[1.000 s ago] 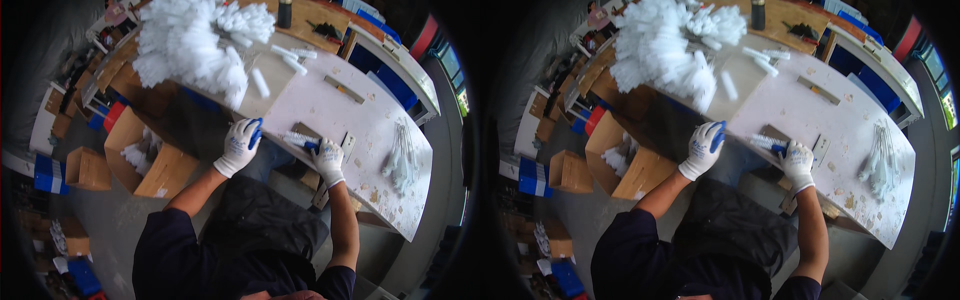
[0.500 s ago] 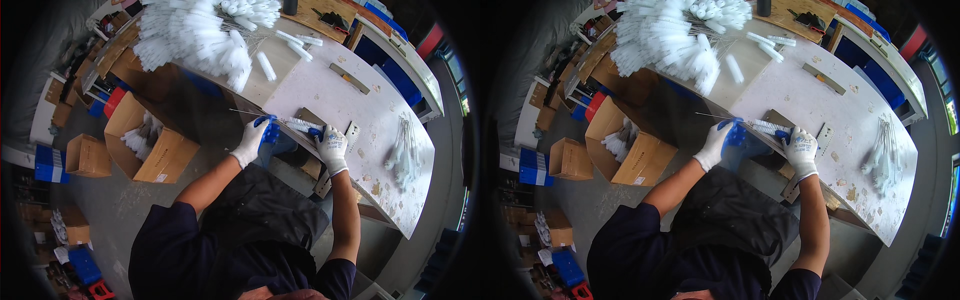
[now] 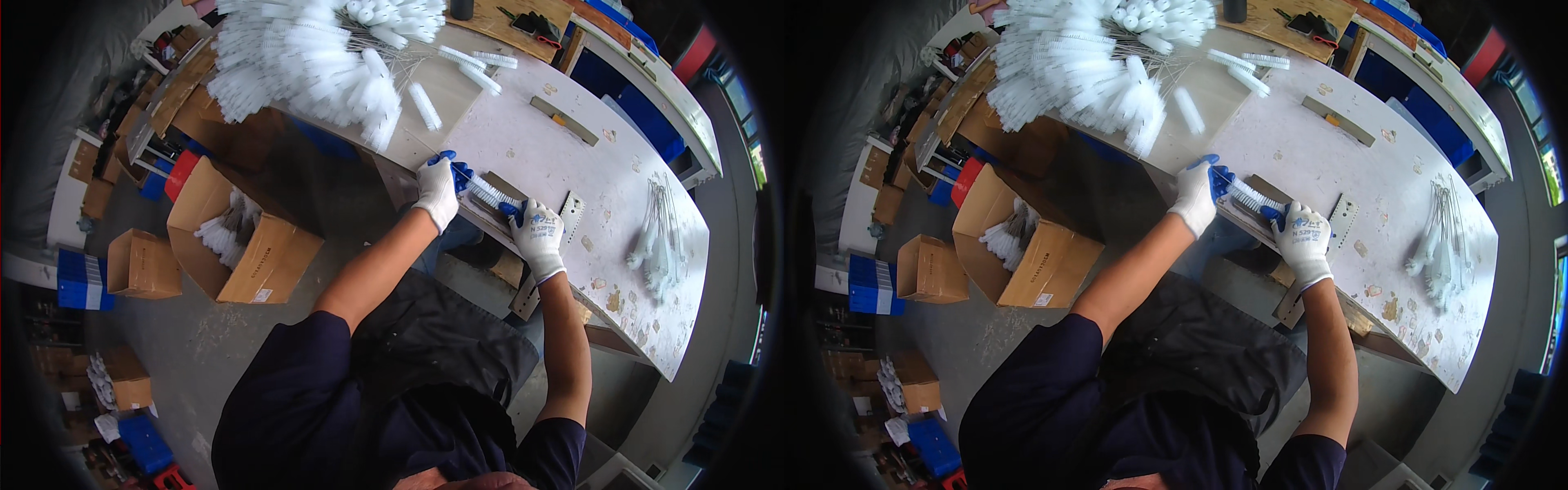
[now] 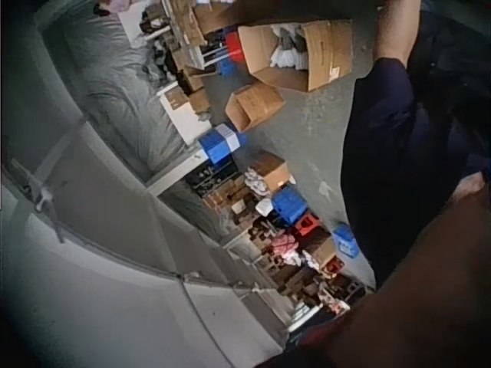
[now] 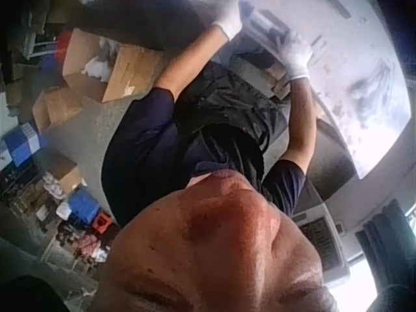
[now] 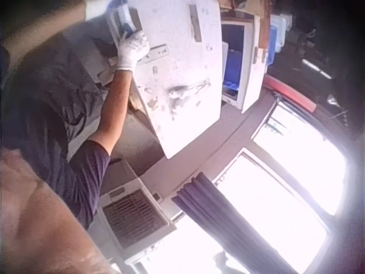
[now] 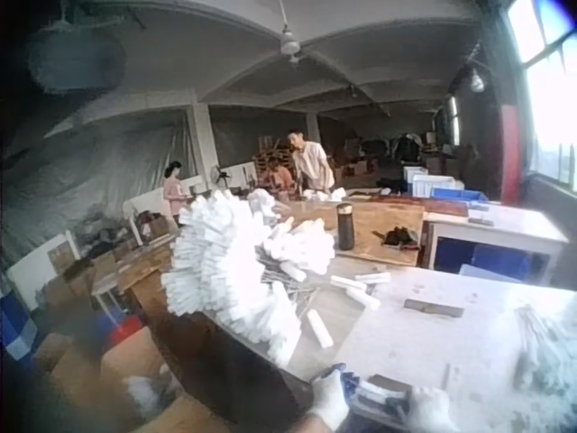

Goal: The person repeatedly picks up white cylindrical brush heads and metal rods from a workbench, inserts the rods into the brush heads, and places the assembled units into a cardboard box. The process is continuous and repetitive throughout the clip.

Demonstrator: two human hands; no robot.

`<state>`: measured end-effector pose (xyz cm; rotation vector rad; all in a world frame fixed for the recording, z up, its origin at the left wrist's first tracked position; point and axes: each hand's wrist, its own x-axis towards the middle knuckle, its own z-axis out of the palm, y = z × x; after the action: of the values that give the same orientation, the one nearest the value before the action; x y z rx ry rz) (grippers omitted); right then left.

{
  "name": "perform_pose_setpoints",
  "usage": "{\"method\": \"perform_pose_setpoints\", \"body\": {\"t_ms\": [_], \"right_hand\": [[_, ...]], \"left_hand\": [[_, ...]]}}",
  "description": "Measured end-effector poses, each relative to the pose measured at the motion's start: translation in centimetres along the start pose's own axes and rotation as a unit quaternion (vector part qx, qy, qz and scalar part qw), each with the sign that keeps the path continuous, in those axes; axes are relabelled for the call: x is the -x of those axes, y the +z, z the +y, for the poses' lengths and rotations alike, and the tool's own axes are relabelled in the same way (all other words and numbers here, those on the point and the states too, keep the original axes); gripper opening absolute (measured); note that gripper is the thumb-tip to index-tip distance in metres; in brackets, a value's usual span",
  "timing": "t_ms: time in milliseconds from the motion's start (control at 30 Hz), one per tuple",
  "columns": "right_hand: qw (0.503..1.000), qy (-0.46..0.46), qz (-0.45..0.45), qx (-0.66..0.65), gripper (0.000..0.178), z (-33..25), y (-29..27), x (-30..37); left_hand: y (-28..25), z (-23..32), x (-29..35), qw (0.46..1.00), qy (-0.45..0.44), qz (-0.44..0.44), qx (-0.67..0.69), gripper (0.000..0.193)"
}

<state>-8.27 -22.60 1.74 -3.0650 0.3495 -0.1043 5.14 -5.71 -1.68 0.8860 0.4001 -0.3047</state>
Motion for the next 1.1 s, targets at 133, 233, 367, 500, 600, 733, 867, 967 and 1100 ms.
{"method": "perform_pose_setpoints", "body": {"t_ms": [133,233,367,500,600,733,867,967,1100], "right_hand": [[0.999,-0.034,-0.027,-0.023,0.035,1.2,-0.8,-0.5],[0.994,-0.090,-0.039,-0.048,0.029,2.6,-1.2,-1.0],[0.992,-0.111,-0.022,-0.064,0.025,3.4,-0.3,-1.0],[0.988,-0.119,0.016,-0.100,0.028,4.4,1.1,-0.1],[0.987,-0.120,0.032,-0.101,0.027,4.0,1.0,0.4],[0.983,-0.124,0.061,-0.125,0.027,3.9,2.1,-0.1],[0.992,-0.078,-0.009,-0.101,0.033,2.6,-0.2,-1.1],[0.996,0.000,0.003,-0.094,0.036,1.7,-0.1,-1.8],[0.994,-0.006,0.046,-0.099,0.034,0.8,0.1,-1.9]], "left_hand": [[2.7,-0.8,-1.7,0.997,-0.027,0.040,0.055,0.015],[5.3,-1.4,-3.0,0.996,-0.038,0.033,0.068,0.010],[7.8,-2.4,-5.0,1.000,-0.018,0.005,0.006,0.007],[9.8,-3.8,-6.3,0.994,-0.047,-0.061,-0.079,0.007],[13.2,-5.7,-6.9,0.976,-0.067,-0.102,-0.178,0.009],[17.6,-12.7,-5.5,0.818,0.221,-0.252,-0.468,0.026],[16.5,-9.9,-8.5,0.880,0.119,-0.199,-0.415,0.023],[17.0,-8.2,-6.5,0.891,0.060,-0.194,-0.406,0.019],[13.8,-3.8,-8.2,0.828,0.162,-0.217,-0.491,0.026]]}}
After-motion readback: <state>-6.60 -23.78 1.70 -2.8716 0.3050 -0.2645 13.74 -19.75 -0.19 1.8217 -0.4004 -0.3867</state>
